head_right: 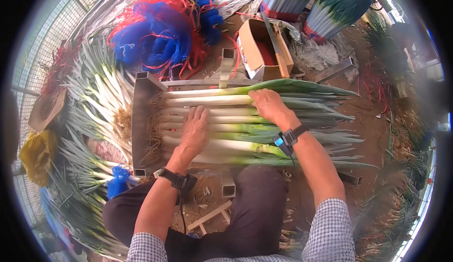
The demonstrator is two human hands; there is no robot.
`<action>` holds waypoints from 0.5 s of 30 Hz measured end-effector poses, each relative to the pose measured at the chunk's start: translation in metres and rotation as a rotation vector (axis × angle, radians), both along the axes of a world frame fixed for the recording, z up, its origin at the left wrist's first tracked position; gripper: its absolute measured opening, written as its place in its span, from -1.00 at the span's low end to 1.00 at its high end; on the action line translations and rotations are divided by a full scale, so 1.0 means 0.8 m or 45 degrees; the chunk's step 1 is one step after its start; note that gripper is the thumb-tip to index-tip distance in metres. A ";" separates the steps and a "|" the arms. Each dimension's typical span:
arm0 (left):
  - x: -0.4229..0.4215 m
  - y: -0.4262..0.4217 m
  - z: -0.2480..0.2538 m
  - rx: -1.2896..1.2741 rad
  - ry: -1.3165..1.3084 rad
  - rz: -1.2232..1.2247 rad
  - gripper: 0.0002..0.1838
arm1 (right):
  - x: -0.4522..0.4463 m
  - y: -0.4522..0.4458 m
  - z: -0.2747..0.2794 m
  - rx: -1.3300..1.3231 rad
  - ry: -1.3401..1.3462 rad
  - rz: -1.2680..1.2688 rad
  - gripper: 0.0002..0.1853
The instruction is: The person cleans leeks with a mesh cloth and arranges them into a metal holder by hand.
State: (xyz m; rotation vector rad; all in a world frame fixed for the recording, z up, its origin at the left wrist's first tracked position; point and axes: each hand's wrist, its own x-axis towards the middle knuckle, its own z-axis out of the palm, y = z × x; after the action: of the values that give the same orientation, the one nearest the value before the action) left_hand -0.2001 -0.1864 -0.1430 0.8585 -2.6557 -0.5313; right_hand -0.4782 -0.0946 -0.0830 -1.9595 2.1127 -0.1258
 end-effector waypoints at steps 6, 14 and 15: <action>0.000 0.009 -0.006 -0.062 0.006 0.047 -0.51 | 0.016 0.027 -0.018 -0.275 -0.092 0.096 -0.77; 0.002 0.008 -0.008 0.029 0.072 0.041 -0.50 | 0.013 0.005 -0.012 -0.033 -0.063 -0.021 -0.68; 0.004 0.009 -0.006 0.061 0.061 0.036 -0.46 | 0.013 0.000 -0.016 -0.011 -0.029 -0.029 -0.62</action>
State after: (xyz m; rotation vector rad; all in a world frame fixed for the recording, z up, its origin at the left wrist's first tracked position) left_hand -0.1971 -0.1794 -0.1481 0.8842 -2.5933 -0.6031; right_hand -0.4680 -0.0942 -0.0961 -1.9299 2.1245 -0.1610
